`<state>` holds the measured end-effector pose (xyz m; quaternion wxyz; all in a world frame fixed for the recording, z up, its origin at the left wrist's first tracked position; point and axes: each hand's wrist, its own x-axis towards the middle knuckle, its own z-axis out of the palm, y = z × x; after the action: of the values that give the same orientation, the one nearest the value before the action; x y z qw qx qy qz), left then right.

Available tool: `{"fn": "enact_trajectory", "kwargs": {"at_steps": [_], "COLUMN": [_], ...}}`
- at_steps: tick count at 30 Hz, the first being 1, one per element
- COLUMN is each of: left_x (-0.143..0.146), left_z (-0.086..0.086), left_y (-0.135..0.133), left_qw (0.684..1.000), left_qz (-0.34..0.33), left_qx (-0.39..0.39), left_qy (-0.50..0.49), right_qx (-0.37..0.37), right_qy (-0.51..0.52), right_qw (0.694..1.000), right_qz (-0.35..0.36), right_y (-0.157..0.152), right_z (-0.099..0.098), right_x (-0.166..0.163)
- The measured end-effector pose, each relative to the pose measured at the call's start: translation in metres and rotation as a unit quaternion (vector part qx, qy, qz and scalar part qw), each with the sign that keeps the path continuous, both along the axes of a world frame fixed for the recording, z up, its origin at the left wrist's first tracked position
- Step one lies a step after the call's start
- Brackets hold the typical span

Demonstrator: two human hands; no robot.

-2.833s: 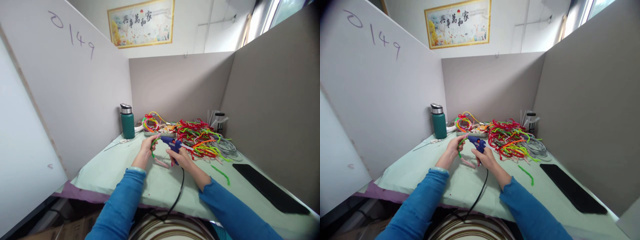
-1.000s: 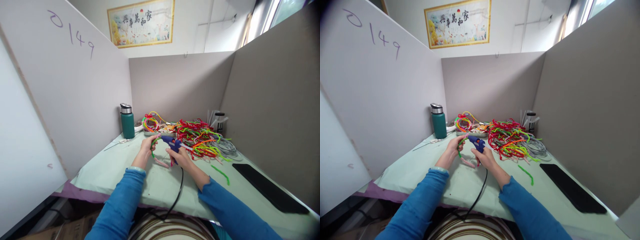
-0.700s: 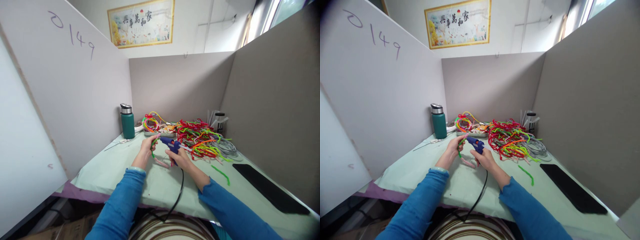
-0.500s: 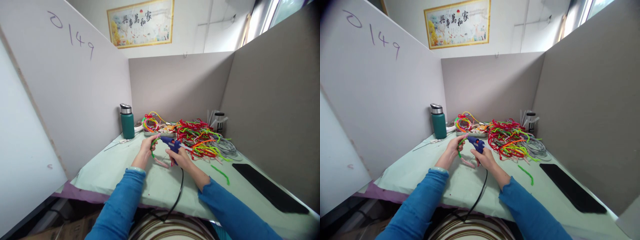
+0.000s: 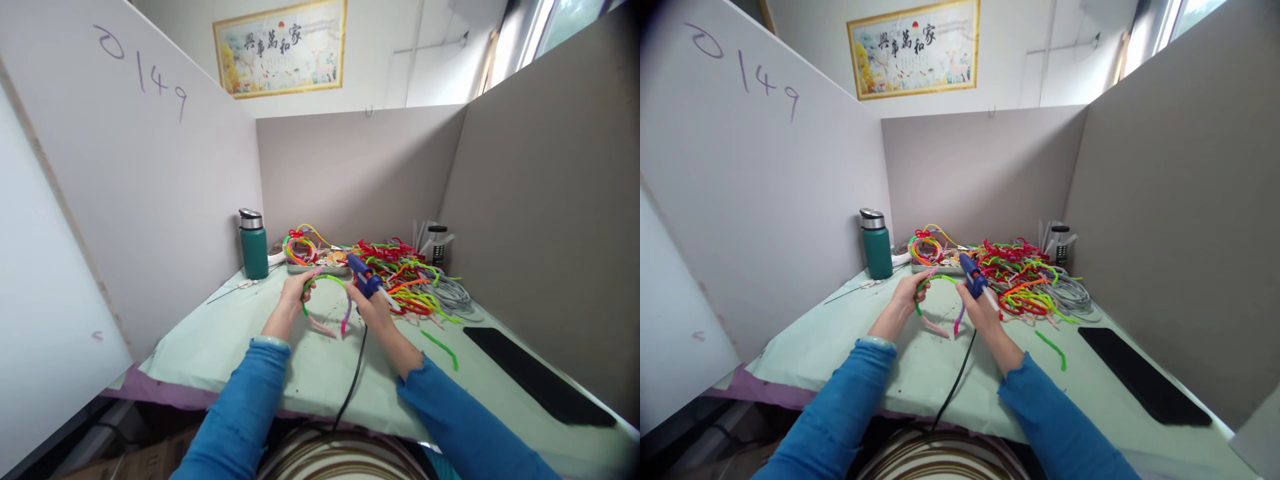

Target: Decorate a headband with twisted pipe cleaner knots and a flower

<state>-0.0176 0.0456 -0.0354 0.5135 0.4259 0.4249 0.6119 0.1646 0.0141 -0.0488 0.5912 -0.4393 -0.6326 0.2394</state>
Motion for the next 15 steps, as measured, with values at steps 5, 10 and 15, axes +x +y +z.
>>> {"fn": "enact_trajectory", "kwargs": {"at_steps": [5, 10, 15], "left_x": [0.011, 0.022, 0.027], "left_z": [0.012, 0.021, 0.023], "left_y": [-0.01, -0.019, -0.023], "left_qw": [0.996, 0.983, 0.965], "left_qz": [-0.012, -0.013, 0.025], "left_qx": [0.04, 0.082, 0.139], "left_qy": [0.08, 0.163, 0.22], "right_qx": [-0.027, -0.053, -0.074], "right_qy": [0.016, 0.115, 0.124], "right_qw": [0.999, 0.99, 0.987], "right_qz": [-0.015, 0.058, 0.071], "right_y": [0.009, 0.018, 0.016], "right_z": [-0.002, -0.009, -0.008], "right_x": [0.002, 0.0, -0.002]}}
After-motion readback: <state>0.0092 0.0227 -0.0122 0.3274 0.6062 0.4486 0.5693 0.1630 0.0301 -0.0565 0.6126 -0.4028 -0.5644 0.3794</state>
